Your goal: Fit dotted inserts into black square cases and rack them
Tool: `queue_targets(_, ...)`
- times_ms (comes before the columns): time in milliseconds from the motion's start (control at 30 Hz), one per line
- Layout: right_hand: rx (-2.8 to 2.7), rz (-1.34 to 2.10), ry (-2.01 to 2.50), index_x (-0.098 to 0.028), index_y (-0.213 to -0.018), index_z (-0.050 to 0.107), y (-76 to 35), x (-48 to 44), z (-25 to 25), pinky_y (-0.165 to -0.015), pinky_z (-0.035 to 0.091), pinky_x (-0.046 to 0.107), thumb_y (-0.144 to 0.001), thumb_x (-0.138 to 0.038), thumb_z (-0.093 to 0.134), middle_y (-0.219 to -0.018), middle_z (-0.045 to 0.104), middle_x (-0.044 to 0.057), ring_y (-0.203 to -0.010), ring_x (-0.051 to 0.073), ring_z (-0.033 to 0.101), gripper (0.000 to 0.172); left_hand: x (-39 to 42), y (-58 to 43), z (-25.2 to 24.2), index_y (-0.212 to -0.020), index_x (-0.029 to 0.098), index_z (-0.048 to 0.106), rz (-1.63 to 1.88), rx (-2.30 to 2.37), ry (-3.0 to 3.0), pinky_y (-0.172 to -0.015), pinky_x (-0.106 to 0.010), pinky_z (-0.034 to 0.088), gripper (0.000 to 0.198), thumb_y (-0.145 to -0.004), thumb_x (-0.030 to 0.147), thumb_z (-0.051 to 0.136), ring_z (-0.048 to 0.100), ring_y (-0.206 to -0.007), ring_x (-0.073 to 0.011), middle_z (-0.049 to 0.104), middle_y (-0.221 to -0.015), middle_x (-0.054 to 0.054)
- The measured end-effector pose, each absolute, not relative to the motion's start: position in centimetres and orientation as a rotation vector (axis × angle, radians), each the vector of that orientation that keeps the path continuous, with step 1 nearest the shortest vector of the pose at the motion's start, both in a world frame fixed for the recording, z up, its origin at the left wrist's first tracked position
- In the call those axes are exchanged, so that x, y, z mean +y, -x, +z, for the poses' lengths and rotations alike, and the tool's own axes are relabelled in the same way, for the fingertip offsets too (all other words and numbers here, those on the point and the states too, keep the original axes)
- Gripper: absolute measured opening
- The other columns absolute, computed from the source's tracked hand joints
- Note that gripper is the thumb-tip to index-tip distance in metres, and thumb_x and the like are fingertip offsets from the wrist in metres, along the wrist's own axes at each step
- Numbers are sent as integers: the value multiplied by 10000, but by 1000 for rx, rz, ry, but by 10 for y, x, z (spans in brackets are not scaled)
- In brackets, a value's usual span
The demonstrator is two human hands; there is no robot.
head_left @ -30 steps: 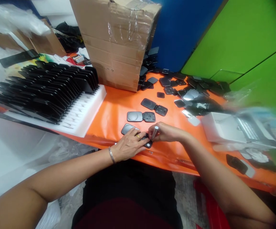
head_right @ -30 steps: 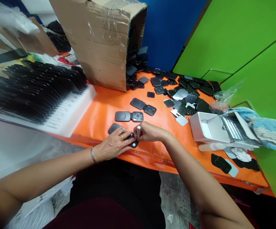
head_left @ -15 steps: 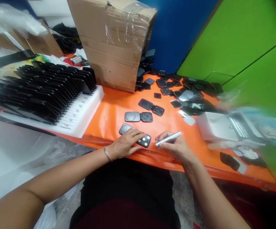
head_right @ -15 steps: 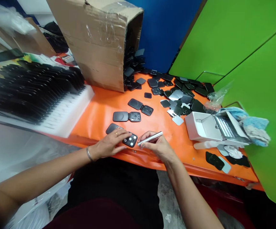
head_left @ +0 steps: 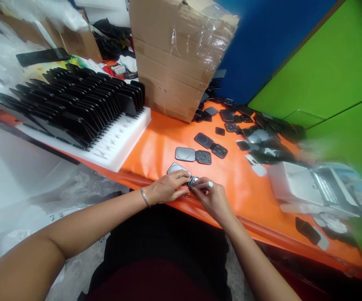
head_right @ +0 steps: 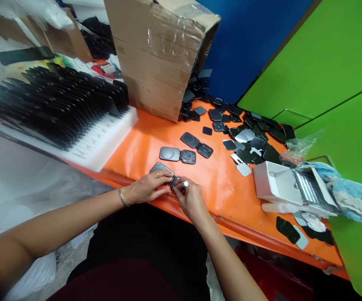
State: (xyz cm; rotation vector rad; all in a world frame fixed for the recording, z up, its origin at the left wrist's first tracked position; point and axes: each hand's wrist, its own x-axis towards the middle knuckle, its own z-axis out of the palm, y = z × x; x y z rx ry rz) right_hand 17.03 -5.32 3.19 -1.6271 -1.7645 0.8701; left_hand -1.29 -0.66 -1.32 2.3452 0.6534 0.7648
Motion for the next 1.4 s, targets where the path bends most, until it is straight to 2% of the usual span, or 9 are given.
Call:
queue_targets(167, -1849, 817, 1689, -210, -749, 559, -166, -51, 32, -554, 481, 267, -761, -220, 562, -705, 674, 25, -593, 170, 627, 16, -1, 12, -10, -1206, 174, 525, 740, 631, -2350, -1019, -377, 416, 364, -848, 204, 579, 486, -1178, -215, 538, -1246, -109)
queue_targets(367, -1934, 798, 1753, -212, -734, 533, -166, -46, 34, -518, 430, 252, -727, -198, 570, -646, 647, 12, -551, 163, 597, 40, 9, 4, -6, -1101, 184, 609, 723, 657, -2318, -990, -369, 396, 250, -852, 175, 588, 526, -1118, -206, 617, -1142, -76)
queue_targets(500, -1945, 969, 1683, -213, -692, 505, -172, -39, 39, -495, 412, 244, -728, -226, 578, -588, 604, -9, -507, 142, 546, 82, 9, 1, -4, -1069, 191, 626, 693, 704, -2304, -985, -371, 379, 226, -847, 161, 589, 529, -1101, -202, 629, -1122, -68)
queue_targets(700, -2066, 1139, 1567, -197, -705, 539, -180, -28, 46, -484, 381, 226, -736, -205, 586, -587, 569, -26, -518, 115, 484, 56, 6, 1, -5, -1026, 195, 638, 714, 704, -2281, -981, -358, 374, 177, -864, 172, 571, 538, -1085, -197, 637, -1099, -57)
queue_targets(900, -1993, 1535, 1434, -191, -758, 609, -190, -37, 56, -642, 468, 280, -761, -234, 628, -741, 638, 10, -697, 162, 586, 48, 8, 1, -13, -1076, 163, 615, 790, 697, -2292, -989, -346, 384, 224, -854, 186, 597, 521, -1107, -201, 635, -1114, -76)
queue_targets(1067, -1674, 1799, 1214, -183, -727, 618, -219, -53, 61, -652, 478, 301, -715, -271, 726, -750, 641, 34, -710, 171, 593, 140, 8, 3, -10, -1094, 155, 578, 783, 673, -2296, -972, -354, 398, 261, -839, 191, 620, 525, -1082, -205, 626, -1081, -86)
queue_targets(1200, -1537, 1700, 1251, -174, -724, 604, -218, -60, 57, -658, 486, 307, -698, -300, 745, -776, 651, 56, -729, 181, 605, 191, 6, 4, -8, -1117, 153, 554, 775, 675, -2321, -975, -372, 394, 270, -853, 186, 597, 512, -1086, -216, 609, -1112, -100)
queue_targets(1400, -1596, 1184, 1513, -178, -766, 583, -186, -52, 36, -590, 462, 268, -749, -318, 657, -737, 649, 35, -650, 159, 588, 160, 4, 3, -8, -1126, 171, 539, 727, 746, -2278, -945, -366, 417, 270, -869, 241, 581, 515, -1057, -215, 600, -1090, -92)
